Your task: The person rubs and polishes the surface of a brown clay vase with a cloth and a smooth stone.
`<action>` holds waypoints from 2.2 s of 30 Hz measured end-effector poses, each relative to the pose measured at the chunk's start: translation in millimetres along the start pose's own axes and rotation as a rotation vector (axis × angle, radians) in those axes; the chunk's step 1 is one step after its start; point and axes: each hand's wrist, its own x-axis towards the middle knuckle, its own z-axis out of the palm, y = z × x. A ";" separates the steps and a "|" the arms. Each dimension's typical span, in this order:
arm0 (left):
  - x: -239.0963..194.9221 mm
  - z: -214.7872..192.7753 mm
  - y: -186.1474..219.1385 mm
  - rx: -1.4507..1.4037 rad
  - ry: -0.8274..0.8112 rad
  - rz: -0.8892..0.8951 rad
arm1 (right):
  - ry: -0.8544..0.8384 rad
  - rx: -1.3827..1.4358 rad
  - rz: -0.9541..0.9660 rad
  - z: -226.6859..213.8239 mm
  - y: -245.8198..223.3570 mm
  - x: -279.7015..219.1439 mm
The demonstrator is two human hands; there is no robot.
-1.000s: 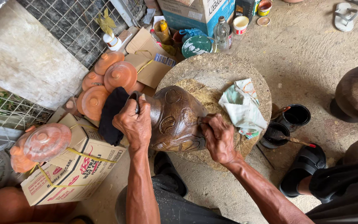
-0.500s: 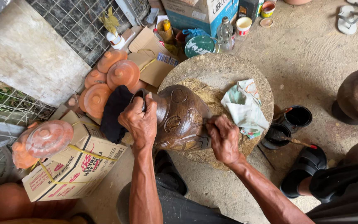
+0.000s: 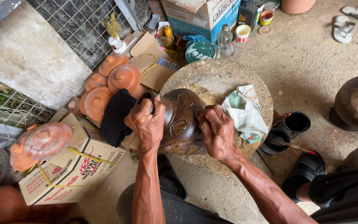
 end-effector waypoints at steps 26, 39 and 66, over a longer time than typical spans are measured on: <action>-0.3 0.7 -2.8 0.009 0.011 -0.026 | -0.024 0.094 -0.040 -20.6 0.8 -27.9; -2.7 -6.1 -7.4 -0.028 0.010 -0.066 | -0.242 0.017 0.371 -42.0 73.4 -64.3; -15.4 -14.2 -28.7 -0.095 -0.020 -0.225 | 0.079 0.793 1.202 -35.6 102.8 -87.4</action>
